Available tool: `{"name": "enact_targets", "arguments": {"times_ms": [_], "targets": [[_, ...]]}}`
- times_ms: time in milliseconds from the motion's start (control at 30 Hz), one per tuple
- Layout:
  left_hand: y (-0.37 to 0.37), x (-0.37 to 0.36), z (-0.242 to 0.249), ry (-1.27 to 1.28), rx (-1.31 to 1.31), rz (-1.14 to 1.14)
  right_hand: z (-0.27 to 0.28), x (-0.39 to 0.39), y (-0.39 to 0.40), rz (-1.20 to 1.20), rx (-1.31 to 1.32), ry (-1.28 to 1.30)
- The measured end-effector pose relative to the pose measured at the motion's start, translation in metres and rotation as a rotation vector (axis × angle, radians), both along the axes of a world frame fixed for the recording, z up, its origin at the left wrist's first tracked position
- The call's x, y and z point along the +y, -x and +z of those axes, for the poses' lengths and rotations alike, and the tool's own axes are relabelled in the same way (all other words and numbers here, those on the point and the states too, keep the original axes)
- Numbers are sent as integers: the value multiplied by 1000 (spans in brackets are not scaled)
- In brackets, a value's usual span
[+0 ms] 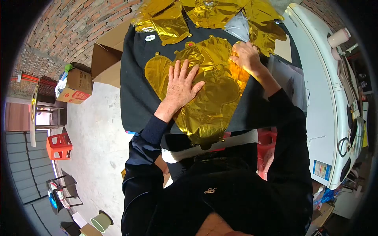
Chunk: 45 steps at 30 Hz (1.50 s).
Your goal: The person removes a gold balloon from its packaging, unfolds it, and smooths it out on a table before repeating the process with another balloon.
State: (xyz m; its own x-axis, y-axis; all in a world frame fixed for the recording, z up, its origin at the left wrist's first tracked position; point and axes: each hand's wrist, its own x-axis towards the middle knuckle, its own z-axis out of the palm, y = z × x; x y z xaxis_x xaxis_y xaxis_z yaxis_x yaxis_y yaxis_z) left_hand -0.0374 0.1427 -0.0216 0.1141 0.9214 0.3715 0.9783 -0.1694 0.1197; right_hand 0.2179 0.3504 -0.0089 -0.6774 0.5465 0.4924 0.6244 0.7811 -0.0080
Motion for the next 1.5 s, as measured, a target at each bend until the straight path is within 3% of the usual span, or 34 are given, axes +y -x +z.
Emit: {"name": "enact_targets", "arguments": {"times_ms": [267,467,767,867,967,1267,1500], "targets": [[0,1,0,-4,4,6,4,4,13,-167,-110,73],[0,4,10,1,36,-18,9,-4,19,-159,-76,-25],[4,2,6,53,-12,-133,9,17,29,-352,-278,167],[6,0,6,62,-43,-150,10,15,31,-360,-244,151],[4,-1,11,46,28,-127,28,4,37,-409,-292,350],[1,6,11,71,-22,-195,18,11,34,-372,-304,223],[8,12,13,109,36,-228,29,17,36,-356,-137,451]]}}
